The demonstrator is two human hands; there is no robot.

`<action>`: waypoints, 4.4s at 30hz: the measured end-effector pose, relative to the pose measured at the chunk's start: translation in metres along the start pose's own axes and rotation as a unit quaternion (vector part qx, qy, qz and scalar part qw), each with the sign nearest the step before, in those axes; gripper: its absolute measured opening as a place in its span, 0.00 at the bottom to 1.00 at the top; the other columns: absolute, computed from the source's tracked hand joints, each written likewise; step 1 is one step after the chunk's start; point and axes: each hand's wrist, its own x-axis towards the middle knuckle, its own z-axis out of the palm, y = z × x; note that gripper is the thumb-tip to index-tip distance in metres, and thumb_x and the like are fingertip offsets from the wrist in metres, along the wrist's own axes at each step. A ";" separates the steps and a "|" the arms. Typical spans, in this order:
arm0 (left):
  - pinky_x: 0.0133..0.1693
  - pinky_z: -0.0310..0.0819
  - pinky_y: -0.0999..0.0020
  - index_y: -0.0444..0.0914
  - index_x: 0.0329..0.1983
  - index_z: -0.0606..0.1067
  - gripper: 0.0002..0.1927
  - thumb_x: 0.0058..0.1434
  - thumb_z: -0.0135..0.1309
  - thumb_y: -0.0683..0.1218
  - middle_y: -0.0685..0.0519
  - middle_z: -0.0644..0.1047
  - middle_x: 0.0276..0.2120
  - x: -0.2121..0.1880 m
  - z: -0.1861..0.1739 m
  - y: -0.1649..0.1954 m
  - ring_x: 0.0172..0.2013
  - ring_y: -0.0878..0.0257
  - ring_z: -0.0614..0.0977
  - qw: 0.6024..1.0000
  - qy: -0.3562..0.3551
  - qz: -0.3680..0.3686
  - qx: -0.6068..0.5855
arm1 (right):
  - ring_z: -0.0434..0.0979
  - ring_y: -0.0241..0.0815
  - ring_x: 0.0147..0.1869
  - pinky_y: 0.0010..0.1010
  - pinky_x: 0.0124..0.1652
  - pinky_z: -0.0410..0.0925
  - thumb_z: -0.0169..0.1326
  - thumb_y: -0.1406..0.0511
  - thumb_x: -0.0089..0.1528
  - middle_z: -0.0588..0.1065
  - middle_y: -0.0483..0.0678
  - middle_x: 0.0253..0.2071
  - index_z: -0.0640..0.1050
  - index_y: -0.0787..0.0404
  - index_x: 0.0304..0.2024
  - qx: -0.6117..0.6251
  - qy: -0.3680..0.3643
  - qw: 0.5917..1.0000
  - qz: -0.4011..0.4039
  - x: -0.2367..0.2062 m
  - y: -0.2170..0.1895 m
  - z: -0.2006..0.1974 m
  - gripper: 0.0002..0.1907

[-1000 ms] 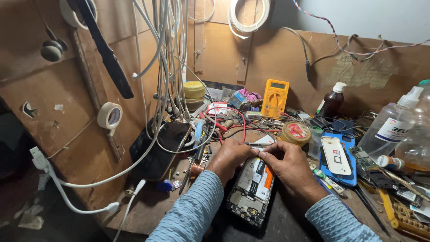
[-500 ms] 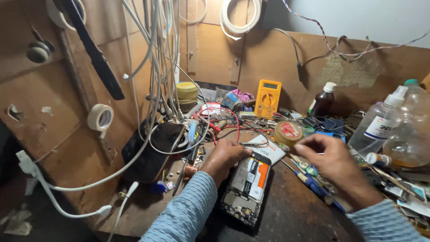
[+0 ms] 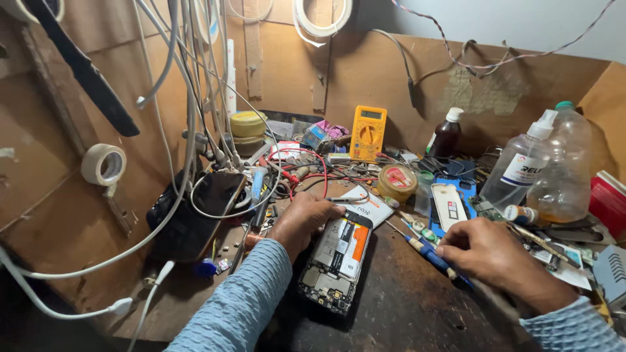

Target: The person uses a small screwdriver to remove screws from the back of a disassembled smartphone. They then use a plastic spudger to pry and separate internal components near the battery area. The phone remains open on the workbench throughout the clip.

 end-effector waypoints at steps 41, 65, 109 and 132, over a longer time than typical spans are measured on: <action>0.26 0.71 0.65 0.28 0.35 0.81 0.11 0.56 0.64 0.43 0.49 0.80 0.26 -0.001 0.010 -0.007 0.24 0.63 0.79 0.998 0.037 0.045 0.038 | 0.84 0.39 0.46 0.30 0.46 0.77 0.53 0.75 0.63 0.78 0.51 0.42 0.64 0.64 0.62 0.432 0.242 0.819 -0.289 -0.021 -0.136 0.032 0.25; 0.25 0.73 0.64 0.29 0.34 0.81 0.10 0.56 0.63 0.43 0.48 0.81 0.26 -0.008 0.010 -0.004 0.23 0.62 0.80 0.999 0.025 0.039 0.021 | 0.84 0.39 0.47 0.30 0.47 0.77 0.54 0.74 0.64 0.78 0.50 0.41 0.65 0.64 0.62 0.385 0.266 0.830 -0.305 -0.028 -0.138 0.039 0.24; 0.28 0.74 0.62 0.27 0.39 0.81 0.13 0.55 0.62 0.42 0.47 0.81 0.28 0.001 0.006 -0.004 0.25 0.60 0.80 0.999 0.016 0.025 -0.025 | 0.82 0.48 0.33 0.39 0.31 0.73 0.61 0.66 0.58 0.76 0.53 0.29 0.66 0.63 0.40 0.217 0.186 0.897 -0.337 -0.001 -0.146 0.006 0.17; 0.27 0.74 0.60 0.25 0.36 0.81 0.12 0.52 0.60 0.40 0.45 0.81 0.27 0.001 0.006 -0.008 0.24 0.56 0.80 0.996 0.010 0.047 -0.081 | 0.79 0.45 0.31 0.37 0.32 0.70 0.64 0.67 0.58 0.76 0.52 0.28 0.69 0.62 0.40 0.191 0.213 0.896 -0.340 -0.002 -0.143 0.008 0.16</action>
